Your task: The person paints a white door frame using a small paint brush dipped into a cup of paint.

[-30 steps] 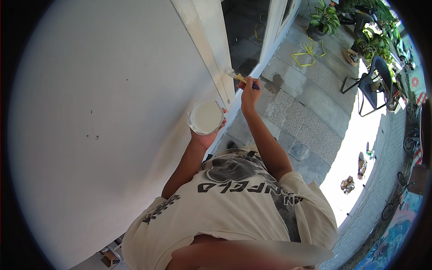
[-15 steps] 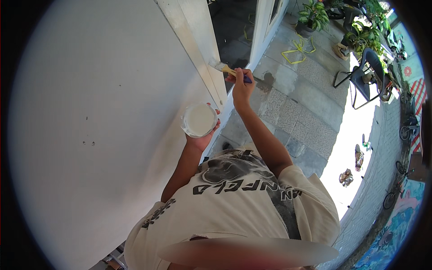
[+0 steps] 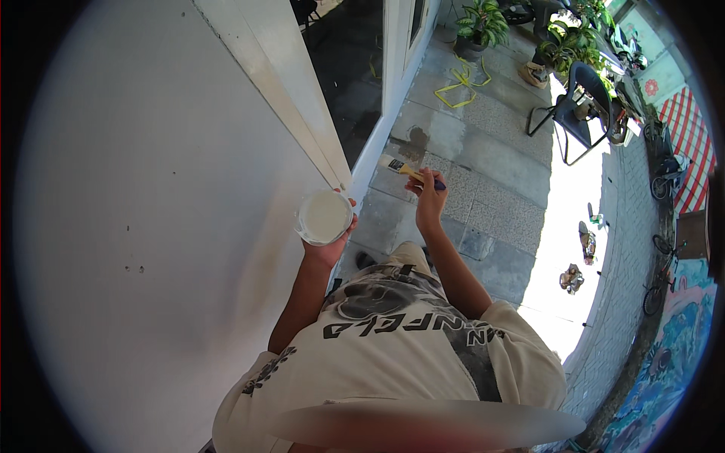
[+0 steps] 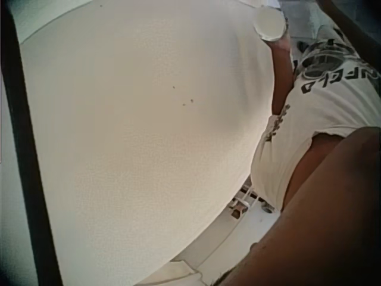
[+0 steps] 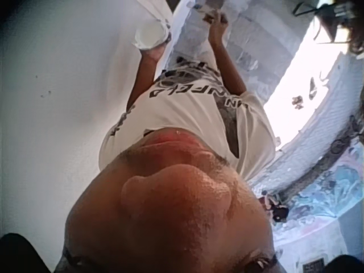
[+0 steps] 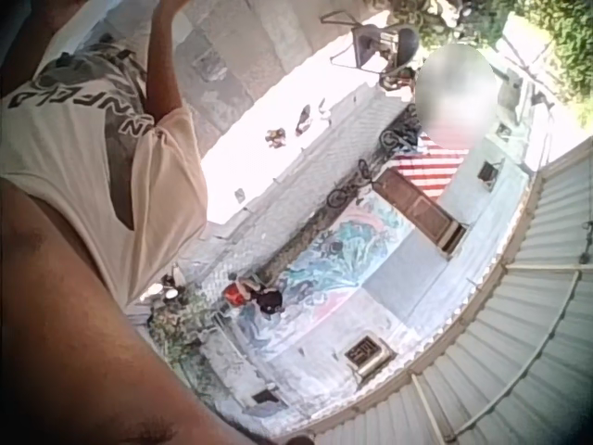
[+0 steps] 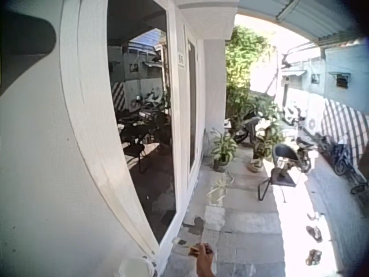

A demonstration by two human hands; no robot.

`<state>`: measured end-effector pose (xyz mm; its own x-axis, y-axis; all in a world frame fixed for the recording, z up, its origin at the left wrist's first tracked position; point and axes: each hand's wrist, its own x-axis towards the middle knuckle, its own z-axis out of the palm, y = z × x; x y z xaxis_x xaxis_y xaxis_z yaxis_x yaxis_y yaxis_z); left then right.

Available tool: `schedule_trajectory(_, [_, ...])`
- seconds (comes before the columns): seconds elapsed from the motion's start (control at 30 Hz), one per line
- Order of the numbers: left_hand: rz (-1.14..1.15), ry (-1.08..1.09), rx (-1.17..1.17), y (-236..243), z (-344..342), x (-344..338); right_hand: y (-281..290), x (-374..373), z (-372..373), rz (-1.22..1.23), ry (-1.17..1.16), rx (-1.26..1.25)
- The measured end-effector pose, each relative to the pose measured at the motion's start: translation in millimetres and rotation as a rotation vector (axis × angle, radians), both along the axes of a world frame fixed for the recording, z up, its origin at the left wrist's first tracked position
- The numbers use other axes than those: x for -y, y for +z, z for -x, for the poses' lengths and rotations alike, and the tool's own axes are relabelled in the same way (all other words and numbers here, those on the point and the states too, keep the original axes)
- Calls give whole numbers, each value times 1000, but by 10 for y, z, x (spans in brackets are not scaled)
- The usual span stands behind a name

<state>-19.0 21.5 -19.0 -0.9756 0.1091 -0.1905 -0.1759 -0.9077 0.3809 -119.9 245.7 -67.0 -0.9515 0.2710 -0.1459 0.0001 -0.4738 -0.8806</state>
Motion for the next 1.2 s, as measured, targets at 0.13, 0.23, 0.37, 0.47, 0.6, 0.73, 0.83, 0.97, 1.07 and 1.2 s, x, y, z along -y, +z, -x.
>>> schedule_trajectory(0.13, [-26,-11,-10,119,-13,-223,212,-135,-54,39,-3,-7])
schedule_trajectory(0.23, [-8,4,-43,197,-100,-462,301,-266,-90,61,24,-47])
schedule_trajectory(0.37, [11,19,-36,132,-170,-662,447,-398,-173,47,117,-41])
schedule_trajectory(0.47, [23,5,3,94,-205,-836,599,-557,-251,64,122,-72])
schedule_trajectory(0.6, [-20,-40,-18,132,-237,-1175,786,-998,-428,71,105,-121])
schedule_trajectory(0.73, [-53,-59,10,149,-270,-1550,824,-1502,-669,117,17,-67])
schedule_trajectory(0.83, [-71,-117,-21,84,-266,-1772,762,-1914,-812,72,-29,-84])
schedule_trajectory(0.97, [-102,-152,-25,49,-330,-1979,776,-2226,-1048,54,-123,-85])
schedule_trajectory(1.07, [-106,-189,-30,65,-311,-2074,833,-2339,-1130,63,-174,-78])
schedule_trajectory(1.2, [-88,-198,-17,150,-235,-2117,976,-2421,-1180,46,-196,-90])
